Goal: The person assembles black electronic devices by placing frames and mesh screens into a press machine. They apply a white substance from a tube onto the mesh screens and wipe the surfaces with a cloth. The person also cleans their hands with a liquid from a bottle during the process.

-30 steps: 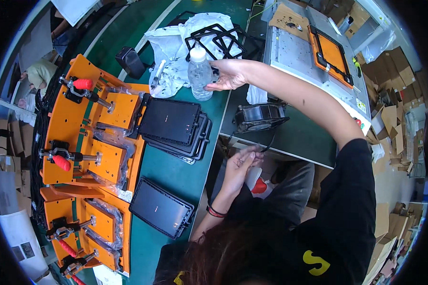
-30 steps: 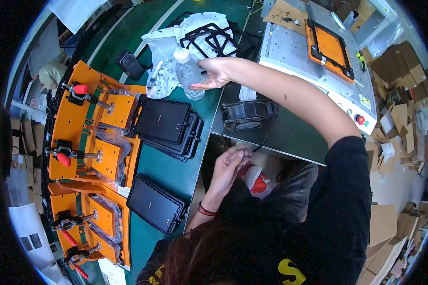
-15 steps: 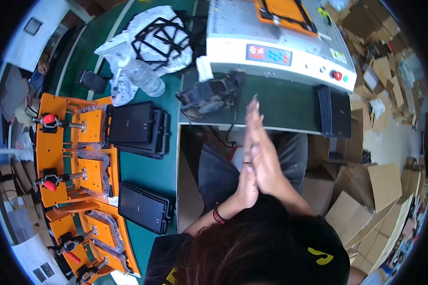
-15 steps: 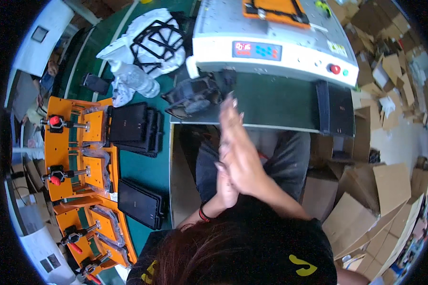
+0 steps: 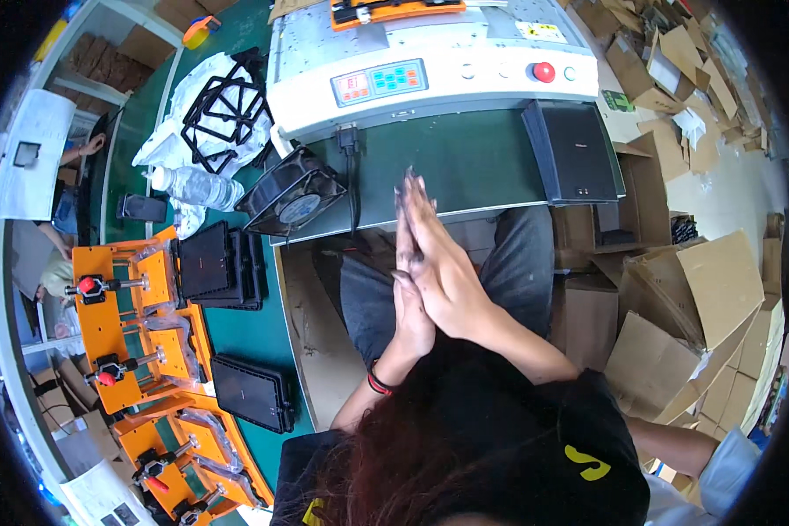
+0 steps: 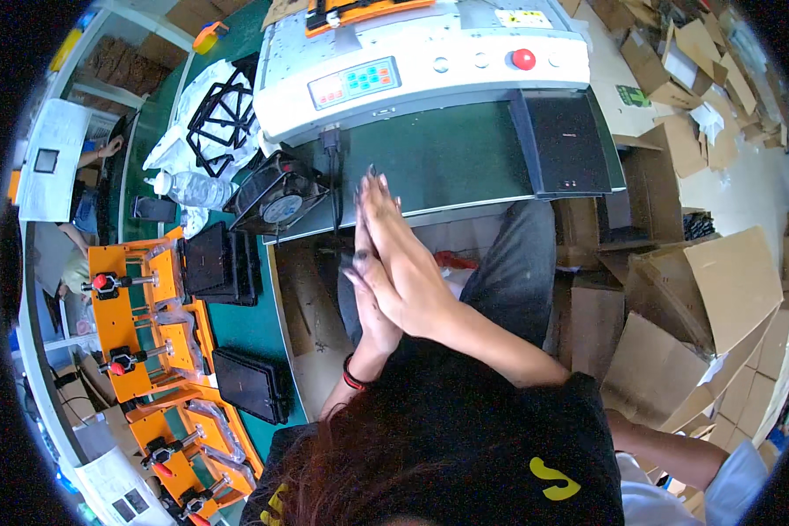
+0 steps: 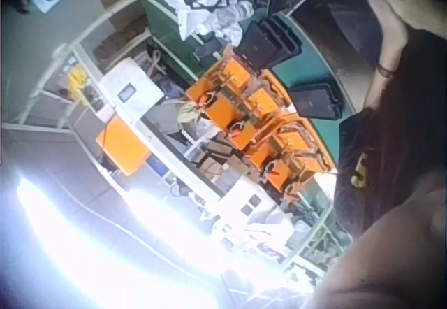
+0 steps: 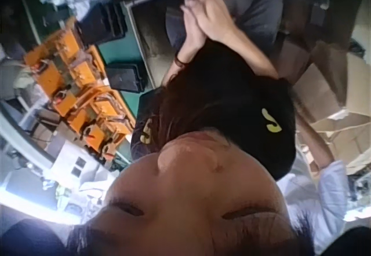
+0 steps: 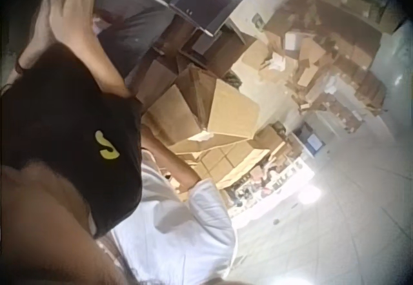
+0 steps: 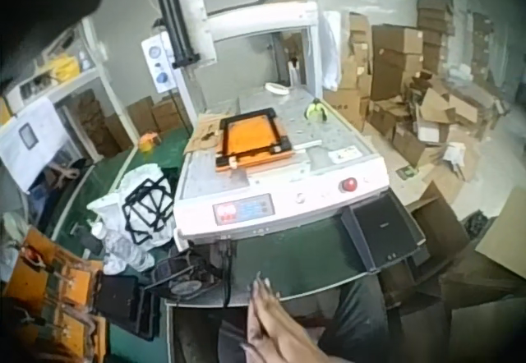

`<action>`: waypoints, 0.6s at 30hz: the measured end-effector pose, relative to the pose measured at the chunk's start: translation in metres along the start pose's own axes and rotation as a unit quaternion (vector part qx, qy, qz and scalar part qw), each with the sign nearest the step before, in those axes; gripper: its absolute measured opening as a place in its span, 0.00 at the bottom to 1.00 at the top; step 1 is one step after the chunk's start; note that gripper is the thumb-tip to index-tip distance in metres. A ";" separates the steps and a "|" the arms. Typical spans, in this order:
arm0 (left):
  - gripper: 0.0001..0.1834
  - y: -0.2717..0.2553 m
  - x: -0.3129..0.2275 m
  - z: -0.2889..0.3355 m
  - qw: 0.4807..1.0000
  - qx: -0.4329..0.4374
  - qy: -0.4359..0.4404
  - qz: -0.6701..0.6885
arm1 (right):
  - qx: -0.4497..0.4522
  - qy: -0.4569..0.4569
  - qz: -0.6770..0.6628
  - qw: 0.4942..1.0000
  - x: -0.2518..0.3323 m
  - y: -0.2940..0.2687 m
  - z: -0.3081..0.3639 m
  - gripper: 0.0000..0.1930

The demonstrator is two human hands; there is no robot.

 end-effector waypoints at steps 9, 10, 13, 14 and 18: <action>0.20 -0.010 -0.041 -0.031 0.997 0.018 -0.019 -0.073 | 0.082 0.232 -0.679 0.692 -0.032 0.005 0.016 0.38; 0.17 -0.022 -0.038 -0.028 0.998 -0.004 -0.055 -0.001 | 0.108 0.226 -0.736 0.628 -0.017 0.008 0.015 0.39; 0.09 -0.054 -0.050 -0.023 0.997 -0.071 -0.007 0.039 | 0.160 0.253 -0.801 0.519 0.004 0.026 0.019 0.41; 0.08 -0.069 -0.057 -0.021 0.991 -0.119 -0.011 0.055 | 0.179 0.263 -0.805 0.501 0.006 0.035 0.020 0.40; 0.21 -0.150 -0.102 -0.013 0.960 -0.260 0.014 0.105 | 0.212 0.258 -0.804 0.491 0.007 0.052 0.018 0.36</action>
Point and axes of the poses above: each hand's wrist, its own z-axis away from the middle knuckle, its own y-axis out of the palm, x = y × z, the point moved 10 cm from there along -z, towards the middle knuckle
